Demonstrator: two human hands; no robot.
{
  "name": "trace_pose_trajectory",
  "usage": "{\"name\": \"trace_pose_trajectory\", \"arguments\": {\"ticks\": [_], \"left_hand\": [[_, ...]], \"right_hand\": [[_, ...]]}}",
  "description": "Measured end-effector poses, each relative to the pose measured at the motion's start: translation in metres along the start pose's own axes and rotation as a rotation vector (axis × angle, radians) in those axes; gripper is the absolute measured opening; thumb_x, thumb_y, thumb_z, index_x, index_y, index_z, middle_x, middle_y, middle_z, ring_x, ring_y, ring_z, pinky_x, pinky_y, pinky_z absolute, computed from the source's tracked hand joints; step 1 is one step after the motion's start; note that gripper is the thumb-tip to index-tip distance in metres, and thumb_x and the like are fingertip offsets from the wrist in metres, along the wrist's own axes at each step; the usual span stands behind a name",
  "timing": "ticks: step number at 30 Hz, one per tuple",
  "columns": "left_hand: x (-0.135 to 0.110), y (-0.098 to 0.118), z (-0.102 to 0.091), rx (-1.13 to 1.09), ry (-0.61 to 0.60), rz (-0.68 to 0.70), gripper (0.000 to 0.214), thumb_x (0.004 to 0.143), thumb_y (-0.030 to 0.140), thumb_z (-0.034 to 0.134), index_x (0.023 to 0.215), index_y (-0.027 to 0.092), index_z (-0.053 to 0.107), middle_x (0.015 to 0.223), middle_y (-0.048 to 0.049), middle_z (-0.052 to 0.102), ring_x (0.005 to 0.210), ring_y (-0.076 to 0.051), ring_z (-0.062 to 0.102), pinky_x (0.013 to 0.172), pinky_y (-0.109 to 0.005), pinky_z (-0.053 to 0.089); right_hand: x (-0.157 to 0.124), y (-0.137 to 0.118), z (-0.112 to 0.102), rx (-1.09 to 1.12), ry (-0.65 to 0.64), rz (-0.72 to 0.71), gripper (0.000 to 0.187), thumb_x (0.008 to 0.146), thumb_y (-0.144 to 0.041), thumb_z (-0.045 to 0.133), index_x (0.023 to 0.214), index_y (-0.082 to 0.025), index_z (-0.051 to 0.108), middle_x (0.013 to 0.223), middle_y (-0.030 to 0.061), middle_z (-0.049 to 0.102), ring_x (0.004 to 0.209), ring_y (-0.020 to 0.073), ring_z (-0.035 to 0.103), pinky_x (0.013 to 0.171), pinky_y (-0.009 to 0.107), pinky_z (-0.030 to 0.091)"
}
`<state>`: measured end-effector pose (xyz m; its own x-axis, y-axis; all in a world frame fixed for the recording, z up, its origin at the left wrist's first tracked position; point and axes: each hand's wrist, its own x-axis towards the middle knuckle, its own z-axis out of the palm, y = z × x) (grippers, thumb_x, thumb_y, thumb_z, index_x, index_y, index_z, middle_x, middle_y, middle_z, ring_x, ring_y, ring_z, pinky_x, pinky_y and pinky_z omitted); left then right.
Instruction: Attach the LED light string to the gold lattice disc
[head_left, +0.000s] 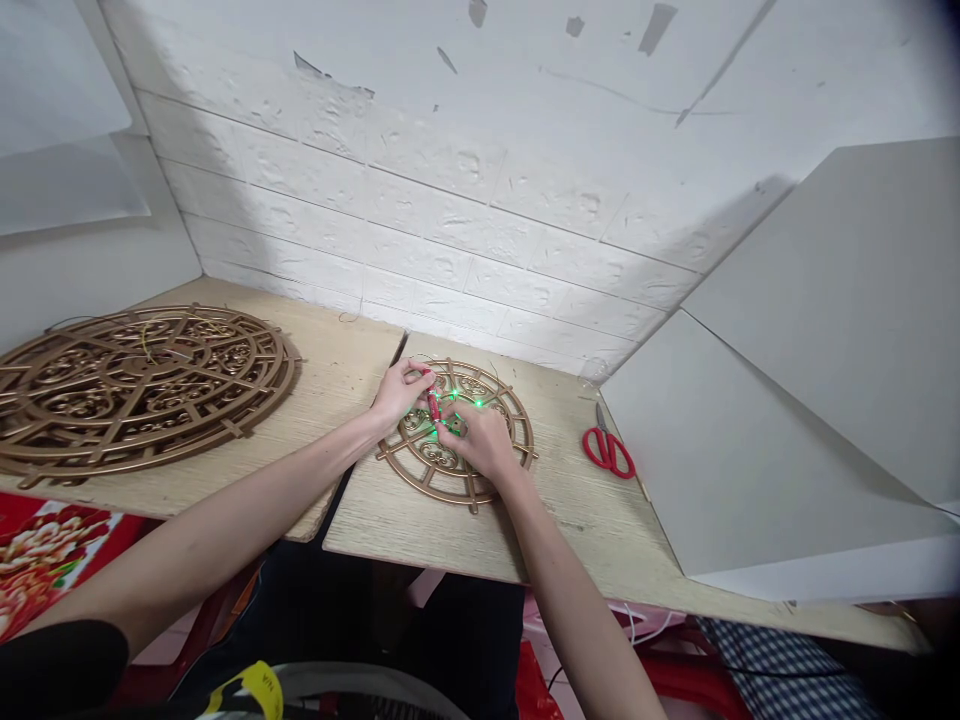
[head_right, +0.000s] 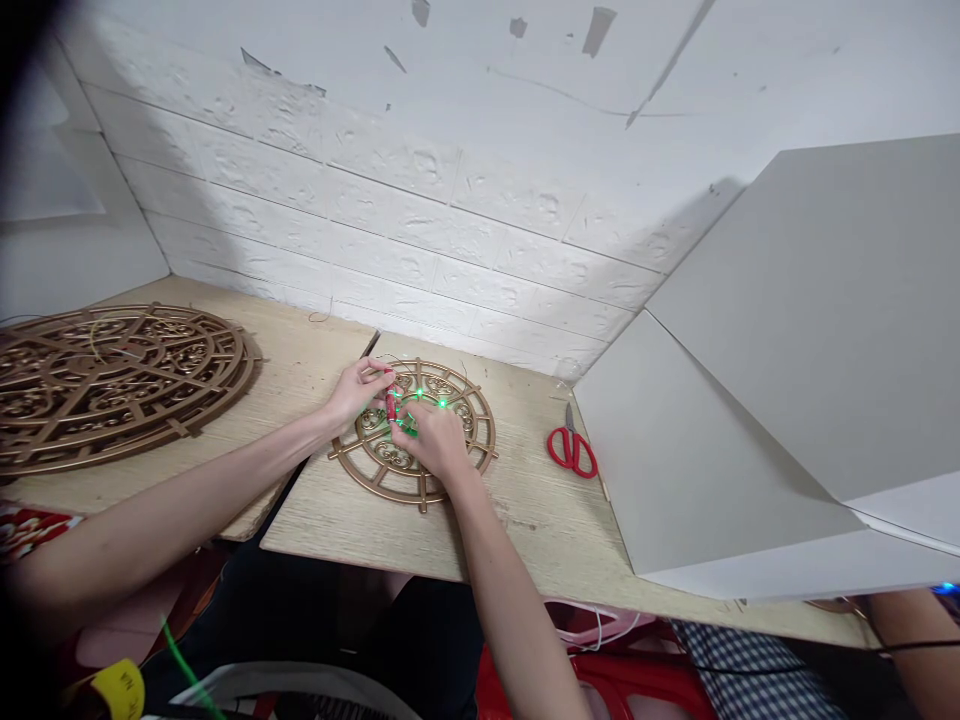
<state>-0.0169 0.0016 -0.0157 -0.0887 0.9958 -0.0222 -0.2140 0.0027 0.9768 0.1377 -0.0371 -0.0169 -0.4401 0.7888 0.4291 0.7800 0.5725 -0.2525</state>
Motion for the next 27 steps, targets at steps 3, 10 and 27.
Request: {"name": "trace_pose_trajectory", "arguments": {"ticks": [3,10,27], "left_hand": [[-0.0015,0.0016,0.0003,0.002,0.009,-0.006,0.011,0.077,0.015,0.062,0.083,0.014,0.052,0.066,-0.0004,0.06,0.05,-0.008,0.056,0.045,-0.017,0.047],[-0.0012,0.0014,0.0008,-0.005,-0.003,-0.005,0.012,0.077,0.014,0.062,0.084,0.014,0.052,0.065,0.0004,0.06,0.051,-0.008,0.056,0.046,-0.018,0.047],[0.0001,-0.0005,-0.0005,-0.022,-0.016,0.003,0.019,0.073,0.02,0.067,0.083,0.015,0.052,0.069,-0.0014,0.062,0.057,-0.01,0.059,0.049,-0.019,0.049]], "right_hand": [[0.0003,0.0003,-0.0002,0.014,0.004,-0.004,0.012,0.081,-0.03,0.061,0.084,-0.019,0.066,0.067,-0.0008,0.063,0.056,0.0118,0.052,0.058,0.021,0.031],[-0.0004,0.001,0.0007,0.031,-0.006,0.005,0.011,0.081,-0.029,0.061,0.085,-0.019,0.066,0.067,-0.0008,0.063,0.056,0.0118,0.051,0.058,0.021,0.032],[-0.0005,0.0007,0.0008,0.059,-0.02,0.022,0.014,0.081,-0.03,0.06,0.087,-0.019,0.067,0.064,-0.0012,0.061,0.055,0.0116,0.05,0.057,0.02,0.033]]}}
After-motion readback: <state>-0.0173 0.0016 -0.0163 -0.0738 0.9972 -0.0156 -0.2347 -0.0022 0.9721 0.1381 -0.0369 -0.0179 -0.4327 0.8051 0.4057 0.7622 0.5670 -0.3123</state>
